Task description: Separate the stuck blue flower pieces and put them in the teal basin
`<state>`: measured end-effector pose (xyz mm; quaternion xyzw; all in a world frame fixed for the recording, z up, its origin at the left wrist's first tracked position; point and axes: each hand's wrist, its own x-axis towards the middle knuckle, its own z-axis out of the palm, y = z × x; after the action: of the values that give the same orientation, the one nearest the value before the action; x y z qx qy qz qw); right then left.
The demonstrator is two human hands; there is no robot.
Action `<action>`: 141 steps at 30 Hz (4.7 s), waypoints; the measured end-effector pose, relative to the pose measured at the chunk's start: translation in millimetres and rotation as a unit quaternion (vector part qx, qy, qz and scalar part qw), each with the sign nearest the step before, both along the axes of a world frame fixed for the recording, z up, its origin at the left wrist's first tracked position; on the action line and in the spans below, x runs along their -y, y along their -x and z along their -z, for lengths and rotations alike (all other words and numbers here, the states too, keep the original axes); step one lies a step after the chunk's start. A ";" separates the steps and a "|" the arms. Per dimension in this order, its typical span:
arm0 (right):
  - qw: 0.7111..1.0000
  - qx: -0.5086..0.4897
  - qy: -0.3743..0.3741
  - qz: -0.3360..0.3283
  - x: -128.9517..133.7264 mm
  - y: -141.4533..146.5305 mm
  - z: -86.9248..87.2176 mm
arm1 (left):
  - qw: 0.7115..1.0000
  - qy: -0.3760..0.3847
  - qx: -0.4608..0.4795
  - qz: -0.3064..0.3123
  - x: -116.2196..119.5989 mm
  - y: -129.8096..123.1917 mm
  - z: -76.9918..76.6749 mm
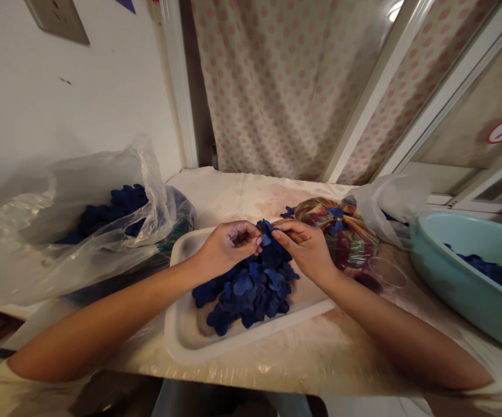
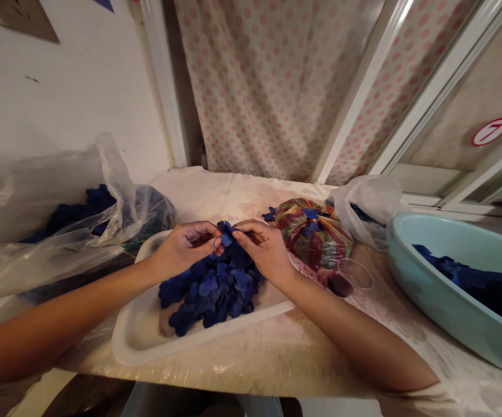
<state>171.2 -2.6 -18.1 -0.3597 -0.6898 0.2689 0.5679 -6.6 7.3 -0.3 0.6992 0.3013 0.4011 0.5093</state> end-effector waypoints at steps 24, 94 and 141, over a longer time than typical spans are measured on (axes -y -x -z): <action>0.954 0.208 -0.182 0.113 13.4 1.2 -4.5 | 0.998 0.052 0.029 -0.028 -5.6 -1.1 0.6; 0.990 0.124 -0.062 0.004 5.0 -0.7 -2.1 | 0.998 0.039 -0.039 -0.025 -1.2 -1.2 -0.3; 0.976 -0.134 0.026 0.170 -25.0 -16.5 13.2 | 0.995 0.040 -0.063 -0.063 -2.8 -2.3 -1.8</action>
<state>187.6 22.3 -31.2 -0.4473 -0.5292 0.2318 0.6828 -4.4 10.1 1.5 0.6816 0.3924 0.3751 0.4906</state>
